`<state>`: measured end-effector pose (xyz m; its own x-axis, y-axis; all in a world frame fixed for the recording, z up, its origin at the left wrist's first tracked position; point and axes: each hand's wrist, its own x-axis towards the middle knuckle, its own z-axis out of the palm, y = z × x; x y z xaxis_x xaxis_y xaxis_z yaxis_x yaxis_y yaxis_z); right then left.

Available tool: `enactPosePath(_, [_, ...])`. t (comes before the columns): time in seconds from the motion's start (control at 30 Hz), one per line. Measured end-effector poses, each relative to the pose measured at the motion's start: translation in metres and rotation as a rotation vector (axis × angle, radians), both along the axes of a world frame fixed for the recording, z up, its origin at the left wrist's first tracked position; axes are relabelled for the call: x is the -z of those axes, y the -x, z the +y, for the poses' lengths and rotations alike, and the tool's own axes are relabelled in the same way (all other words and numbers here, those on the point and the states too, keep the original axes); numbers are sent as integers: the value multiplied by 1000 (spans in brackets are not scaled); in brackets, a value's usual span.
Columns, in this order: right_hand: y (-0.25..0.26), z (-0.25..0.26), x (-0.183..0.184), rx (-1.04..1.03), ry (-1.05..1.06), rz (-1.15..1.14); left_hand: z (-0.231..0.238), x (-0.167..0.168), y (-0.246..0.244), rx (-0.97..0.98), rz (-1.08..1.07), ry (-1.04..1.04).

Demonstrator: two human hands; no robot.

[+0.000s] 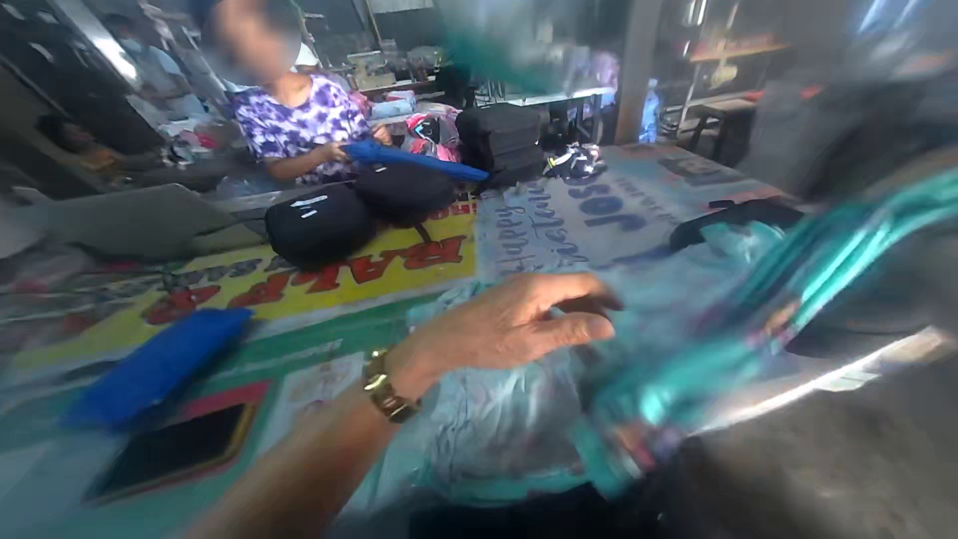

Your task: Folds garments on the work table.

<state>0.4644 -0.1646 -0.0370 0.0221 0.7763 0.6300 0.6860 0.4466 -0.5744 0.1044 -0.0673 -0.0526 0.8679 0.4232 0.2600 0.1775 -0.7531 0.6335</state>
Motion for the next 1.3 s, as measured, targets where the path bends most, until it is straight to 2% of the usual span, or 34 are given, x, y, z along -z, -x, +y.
enactPosePath(0.07, [-9, 11, 47, -177, 94, -29, 28, 52, 9, -118, 76, 1])
enactPosePath(0.13, [9, 22, 80, -152, 264, -146, 51, 88, 15, -208, 212, -77])
enactPosePath(0.2, [30, 37, 115, -35, 368, -338, 65, 103, 17, -262, 298, -160])
enactPosePath(0.27, [42, 45, 143, 85, 293, -486, 80, 105, 17, -362, 363, -262])
enactPosePath(0.33, [44, 44, 152, 126, 201, -521, 100, 108, 24, -519, 455, -289])
enactPosePath(0.4, [42, 42, 152, 129, 176, -505, 126, 112, 40, -728, 560, -231])
enactPosePath(0.5, [40, 38, 149, 107, 216, -480, 150, 112, 61, -993, 534, -136])
enactPosePath(0.57, [40, 36, 149, 99, 215, -471, 140, 108, 60, -1005, 458, -190])
enactPosePath(0.7, [39, 31, 147, 80, 266, -402, 114, 119, 55, -806, 513, -346])
enactPosePath(0.8, [31, 33, 136, 7, 308, -225, 124, 113, 70, -835, 572, -395])
enactPosePath(0.9, [29, 40, 103, 3, 187, -181, 135, 101, 70, -917, 576, -520])
enactPosePath(1.0, [38, 53, 54, 34, 8, -318, 104, 61, 25, -772, 173, -553])
enactPosePath(1.07, [56, 62, 19, 16, -45, -423, 64, 28, -13, -521, -96, -316])
enactPosePath(1.13, [76, 71, -10, -63, -72, -492, 26, -5, -45, -329, -166, 56])
enactPosePath(1.2, [91, 80, -32, -159, -72, -485, 8, -29, -64, -316, -132, 208])
enactPosePath(1.3, [99, 90, -49, -286, 7, -193, 3, -48, -69, -403, -242, 378])
